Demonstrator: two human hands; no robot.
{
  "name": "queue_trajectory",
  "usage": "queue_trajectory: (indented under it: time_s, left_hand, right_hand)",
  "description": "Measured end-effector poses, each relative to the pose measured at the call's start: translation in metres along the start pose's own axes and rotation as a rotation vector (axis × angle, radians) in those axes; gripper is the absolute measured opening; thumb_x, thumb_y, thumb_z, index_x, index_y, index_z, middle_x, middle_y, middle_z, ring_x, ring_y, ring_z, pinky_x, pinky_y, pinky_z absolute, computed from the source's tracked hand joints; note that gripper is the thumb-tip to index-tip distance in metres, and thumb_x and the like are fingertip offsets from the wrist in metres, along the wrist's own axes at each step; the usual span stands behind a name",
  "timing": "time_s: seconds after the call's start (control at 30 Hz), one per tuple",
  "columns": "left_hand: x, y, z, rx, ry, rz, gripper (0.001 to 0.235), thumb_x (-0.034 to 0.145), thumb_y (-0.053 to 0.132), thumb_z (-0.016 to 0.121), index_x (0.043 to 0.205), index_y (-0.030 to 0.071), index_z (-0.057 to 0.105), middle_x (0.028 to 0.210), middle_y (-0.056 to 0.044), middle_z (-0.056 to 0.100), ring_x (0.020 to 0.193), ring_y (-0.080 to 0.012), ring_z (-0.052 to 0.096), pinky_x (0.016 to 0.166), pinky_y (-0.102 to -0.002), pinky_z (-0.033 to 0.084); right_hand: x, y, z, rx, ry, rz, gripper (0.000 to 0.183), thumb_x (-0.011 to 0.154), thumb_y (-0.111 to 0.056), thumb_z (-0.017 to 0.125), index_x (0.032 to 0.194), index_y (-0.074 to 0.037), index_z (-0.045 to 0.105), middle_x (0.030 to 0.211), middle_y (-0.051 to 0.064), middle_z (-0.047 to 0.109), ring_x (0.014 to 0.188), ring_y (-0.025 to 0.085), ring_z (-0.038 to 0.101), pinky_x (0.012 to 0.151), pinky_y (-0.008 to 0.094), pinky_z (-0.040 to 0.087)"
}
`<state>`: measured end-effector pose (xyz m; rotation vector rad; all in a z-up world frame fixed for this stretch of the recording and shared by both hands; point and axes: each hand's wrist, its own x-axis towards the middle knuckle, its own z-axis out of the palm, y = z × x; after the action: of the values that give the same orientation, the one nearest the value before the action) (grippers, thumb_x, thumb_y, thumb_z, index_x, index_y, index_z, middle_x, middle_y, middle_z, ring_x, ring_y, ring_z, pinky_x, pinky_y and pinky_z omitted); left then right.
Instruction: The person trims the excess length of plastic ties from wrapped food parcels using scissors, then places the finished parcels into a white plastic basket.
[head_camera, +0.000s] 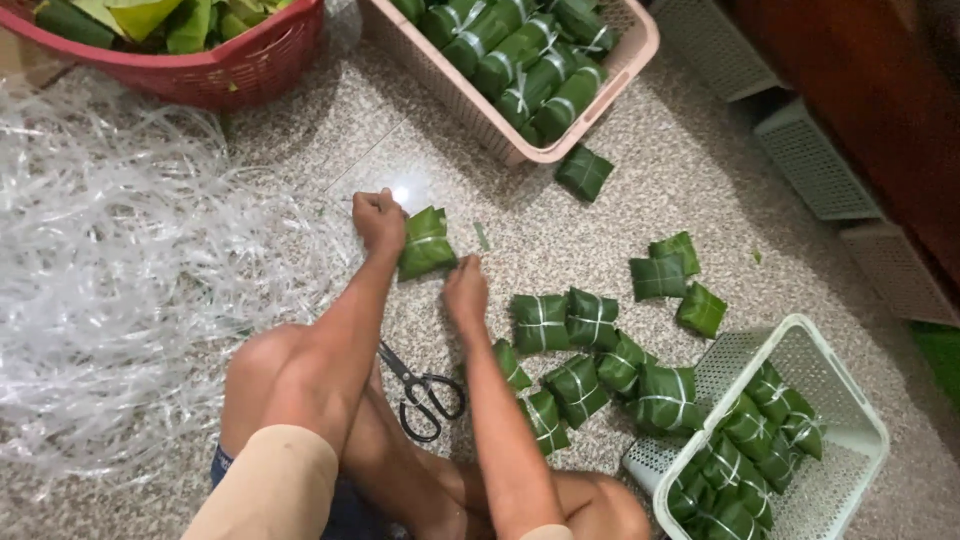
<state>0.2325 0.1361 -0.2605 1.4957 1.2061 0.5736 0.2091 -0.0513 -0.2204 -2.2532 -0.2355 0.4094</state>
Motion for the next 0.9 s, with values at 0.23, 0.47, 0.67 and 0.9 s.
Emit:
queue_trajectory:
  time_s: [0.23,0.47,0.67,0.9]
  left_hand:
    - [-0.030,-0.013,0.009,0.099,0.148,-0.186,0.026,0.102,0.041,0.059,0.097,0.017,0.053,0.085,-0.008,0.065,0.091,-0.0389,0.072,0.085,-0.049,0.054]
    - [-0.115,0.009,-0.038,0.142,-0.216,-0.042,0.028,0.094,0.044,0.060,0.082,0.019,0.066,0.087,-0.007,0.070,0.095,-0.0355,0.070,0.090,-0.047,0.052]
    - [-0.173,0.064,-0.075,0.261,-0.622,0.417,0.025,0.093,0.028,0.075,0.105,0.007,0.079,0.103,-0.024,0.073,0.105,-0.0473,0.069,0.092,-0.058,0.057]
    - [-0.168,0.036,-0.053,0.297,-0.819,0.488,0.024,0.099,0.043,0.066,0.106,0.023,0.078,0.100,-0.014,0.077,0.103,-0.0431,0.070,0.094,-0.058,0.056]
  right_hand:
    - [-0.084,-0.125,-0.007,0.159,0.168,0.233,0.071,0.091,-0.062,0.064,0.098,0.009,0.068,0.092,0.037,0.066,0.097,0.056,0.066,0.090,0.062,0.050]
    - [-0.049,-0.009,-0.080,-0.314,-0.177,0.149,0.087,0.091,-0.081,0.050,0.094,0.002,0.077,0.095,0.029,0.073,0.105,0.049,0.068,0.089,0.057,0.054]
    - [-0.045,0.005,-0.099,-0.322,-0.330,0.187,0.081,0.085,-0.079,0.059,0.084,0.000,0.077,0.095,0.027,0.074,0.105,0.049,0.068,0.092,0.058,0.050]
    - [-0.056,0.005,-0.100,-0.470,-0.339,0.060,0.061,0.098,-0.052,0.050,0.093,0.004,0.076,0.098,0.030,0.073,0.105,0.050,0.069,0.088,0.062,0.051]
